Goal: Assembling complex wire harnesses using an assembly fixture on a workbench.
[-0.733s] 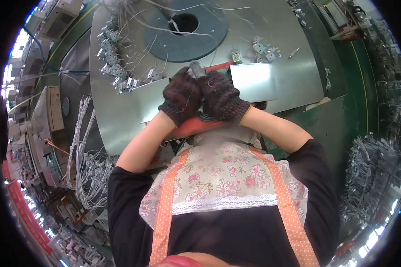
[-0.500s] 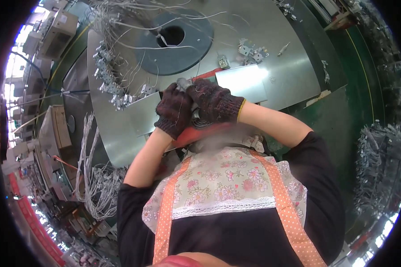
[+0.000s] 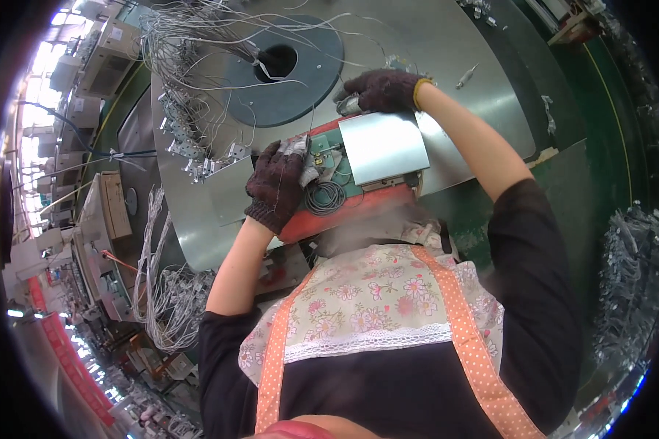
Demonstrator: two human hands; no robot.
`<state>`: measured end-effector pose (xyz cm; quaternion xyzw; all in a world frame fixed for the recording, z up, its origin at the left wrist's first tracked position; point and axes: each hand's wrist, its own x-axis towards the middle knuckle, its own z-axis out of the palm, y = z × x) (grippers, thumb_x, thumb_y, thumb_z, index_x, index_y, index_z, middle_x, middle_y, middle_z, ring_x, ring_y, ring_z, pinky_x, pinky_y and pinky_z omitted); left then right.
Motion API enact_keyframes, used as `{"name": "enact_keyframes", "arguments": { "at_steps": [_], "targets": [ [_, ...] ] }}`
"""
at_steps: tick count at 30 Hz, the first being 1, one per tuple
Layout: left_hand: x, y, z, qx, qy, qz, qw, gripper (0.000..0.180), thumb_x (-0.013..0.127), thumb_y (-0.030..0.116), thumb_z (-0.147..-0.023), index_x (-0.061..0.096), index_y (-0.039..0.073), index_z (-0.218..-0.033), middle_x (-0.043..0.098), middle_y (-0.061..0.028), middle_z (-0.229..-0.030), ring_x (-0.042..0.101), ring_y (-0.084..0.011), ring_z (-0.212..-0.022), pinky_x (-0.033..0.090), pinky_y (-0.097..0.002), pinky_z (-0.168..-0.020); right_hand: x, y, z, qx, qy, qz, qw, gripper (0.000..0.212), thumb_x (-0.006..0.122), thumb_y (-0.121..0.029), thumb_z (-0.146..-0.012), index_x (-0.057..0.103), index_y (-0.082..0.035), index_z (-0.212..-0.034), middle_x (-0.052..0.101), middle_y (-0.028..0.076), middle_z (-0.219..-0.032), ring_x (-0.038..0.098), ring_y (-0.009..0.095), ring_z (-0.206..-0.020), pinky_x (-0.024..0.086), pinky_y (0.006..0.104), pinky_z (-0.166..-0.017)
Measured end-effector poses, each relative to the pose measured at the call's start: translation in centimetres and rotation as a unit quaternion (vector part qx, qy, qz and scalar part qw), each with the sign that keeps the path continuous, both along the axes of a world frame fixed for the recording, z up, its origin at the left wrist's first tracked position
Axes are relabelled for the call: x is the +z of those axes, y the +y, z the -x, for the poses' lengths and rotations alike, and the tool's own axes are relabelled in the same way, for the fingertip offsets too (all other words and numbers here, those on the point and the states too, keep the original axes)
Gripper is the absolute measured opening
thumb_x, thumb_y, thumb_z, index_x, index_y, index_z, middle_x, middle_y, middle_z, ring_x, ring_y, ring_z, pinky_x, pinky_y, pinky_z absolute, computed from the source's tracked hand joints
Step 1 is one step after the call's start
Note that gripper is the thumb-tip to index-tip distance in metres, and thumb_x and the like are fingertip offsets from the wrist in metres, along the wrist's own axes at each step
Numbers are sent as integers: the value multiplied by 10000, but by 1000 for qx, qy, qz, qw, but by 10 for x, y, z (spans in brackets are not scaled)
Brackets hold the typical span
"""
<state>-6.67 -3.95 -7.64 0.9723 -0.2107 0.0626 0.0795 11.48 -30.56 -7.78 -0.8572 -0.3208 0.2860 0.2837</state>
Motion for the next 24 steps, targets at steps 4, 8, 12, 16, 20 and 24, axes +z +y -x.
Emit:
{"name": "enact_keyframes", "arguments": {
  "at_steps": [4, 8, 12, 16, 20, 24],
  "targets": [
    [-2, 1, -3, -20, 4, -11, 1000, 585, 701, 363, -892, 601, 3, -1343, 683, -202, -1266, 632, -376, -1218, 402, -491, -1149, 4, 1, -9, 13, -51, 19, 998, 403, 676, -254, -907, 644, -146, -1294, 664, 172, -1282, 621, 360, -1208, 484, 443, -1025],
    [3, -1, -4, -38, -8, 1, 999, 572, 710, 333, -888, 600, 14, -1350, 686, -189, -1261, 637, -372, -1202, 407, -491, -1145, -24, -18, -17, -39, -306, -29, 951, 357, 737, -208, -869, 649, -98, -1197, 646, 142, -1126, 657, 331, -1086, 527, 451, -938],
    [9, -6, -1, -31, -10, -16, 999, 556, 701, 325, -897, 601, 27, -1356, 691, -184, -1251, 646, -363, -1186, 418, -491, -1137, -37, -34, -31, -40, -286, -38, 957, 372, 755, -179, -880, 645, -78, -1221, 653, 142, -1131, 665, 323, -1080, 533, 427, -957],
    [2, -3, -1, -42, -8, -24, 999, 556, 699, 324, -899, 602, 26, -1359, 696, -185, -1241, 652, -358, -1179, 425, -491, -1131, -43, -48, -30, -57, -177, -166, 968, 387, 702, -105, -926, 623, -77, -1304, 679, 114, -1176, 671, 264, -1128, 516, 379, -1040],
    [-2, -2, 0, -34, -23, -12, 999, 543, 692, 330, -910, 609, 24, -1351, 699, -185, -1232, 655, -361, -1172, 429, -494, -1127, -14, -66, 5, -140, 45, -361, 921, 477, 660, -54, -952, 556, -95, -1416, 678, 103, -1263, 656, 206, -1167, 528, 360, -1058],
    [5, -4, -5, -37, -12, -13, 999, 537, 687, 332, -919, 609, 21, -1349, 694, -189, -1239, 653, -369, -1173, 432, -496, -1123, 53, -68, 53, -367, 230, -551, 714, 440, 660, -169, -991, 499, -133, -1399, 681, 127, -1128, 694, 274, -1007, 568, 404, -903]
  ]
}}
